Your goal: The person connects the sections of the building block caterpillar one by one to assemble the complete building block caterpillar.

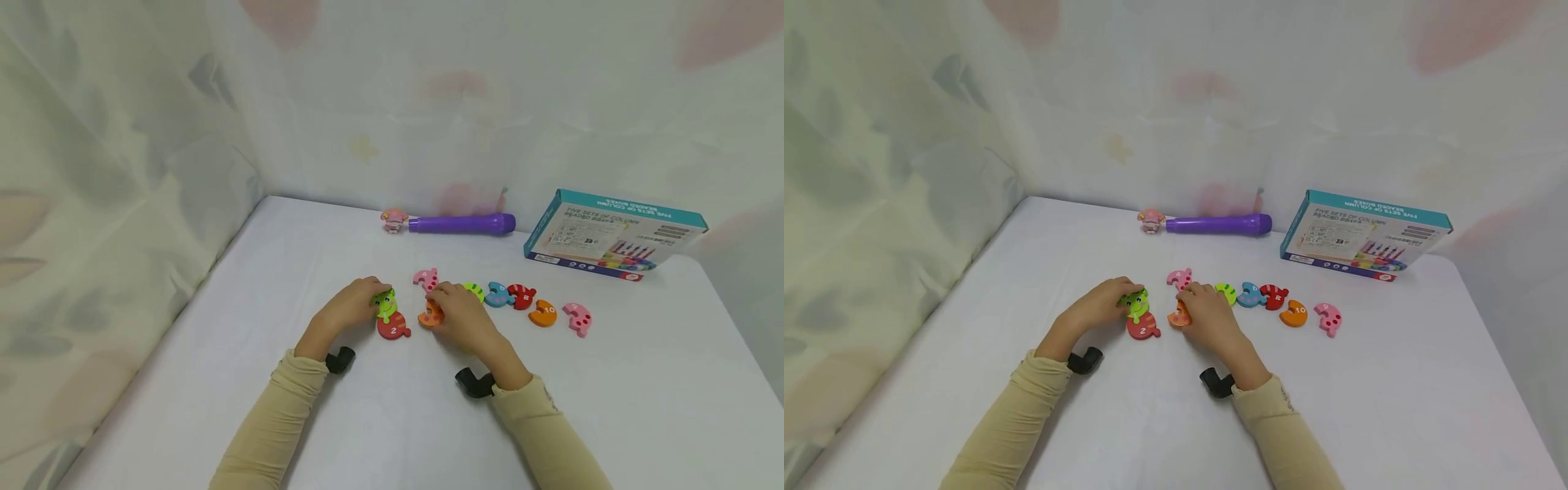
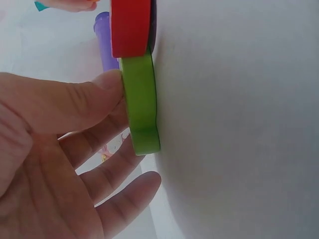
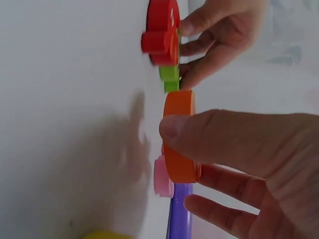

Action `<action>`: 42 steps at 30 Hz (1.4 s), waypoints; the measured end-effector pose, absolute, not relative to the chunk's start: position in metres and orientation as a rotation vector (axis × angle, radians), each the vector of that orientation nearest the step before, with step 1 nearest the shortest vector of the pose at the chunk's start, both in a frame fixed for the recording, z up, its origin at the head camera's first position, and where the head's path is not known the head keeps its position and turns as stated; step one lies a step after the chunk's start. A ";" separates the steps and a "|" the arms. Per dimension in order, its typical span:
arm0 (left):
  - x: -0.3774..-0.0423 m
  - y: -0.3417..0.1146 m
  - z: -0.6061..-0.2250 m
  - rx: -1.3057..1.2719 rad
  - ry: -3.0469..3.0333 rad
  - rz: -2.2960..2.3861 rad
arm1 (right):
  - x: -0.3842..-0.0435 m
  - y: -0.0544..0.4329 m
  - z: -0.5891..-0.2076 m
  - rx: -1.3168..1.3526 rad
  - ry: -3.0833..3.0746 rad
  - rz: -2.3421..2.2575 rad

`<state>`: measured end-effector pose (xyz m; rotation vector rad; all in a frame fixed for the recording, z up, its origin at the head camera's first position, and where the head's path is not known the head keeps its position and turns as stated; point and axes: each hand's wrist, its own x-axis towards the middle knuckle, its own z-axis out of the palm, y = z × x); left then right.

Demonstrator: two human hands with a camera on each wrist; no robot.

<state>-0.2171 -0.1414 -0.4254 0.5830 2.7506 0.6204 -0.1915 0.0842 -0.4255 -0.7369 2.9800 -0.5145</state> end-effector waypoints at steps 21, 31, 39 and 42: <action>-0.217 -0.143 -0.426 0.615 2.759 0.618 | -0.175 0.061 -0.424 -0.934 2.873 -0.496; -0.219 -0.142 -0.426 0.592 2.752 0.613 | -0.173 0.057 -0.424 -0.956 2.879 -0.454; -0.217 -0.141 -0.424 0.566 2.748 0.608 | -0.173 0.054 -0.428 -0.918 2.912 -0.331; -0.218 -0.141 -0.425 0.570 2.745 0.609 | -0.173 0.056 -0.430 -0.902 2.893 -0.343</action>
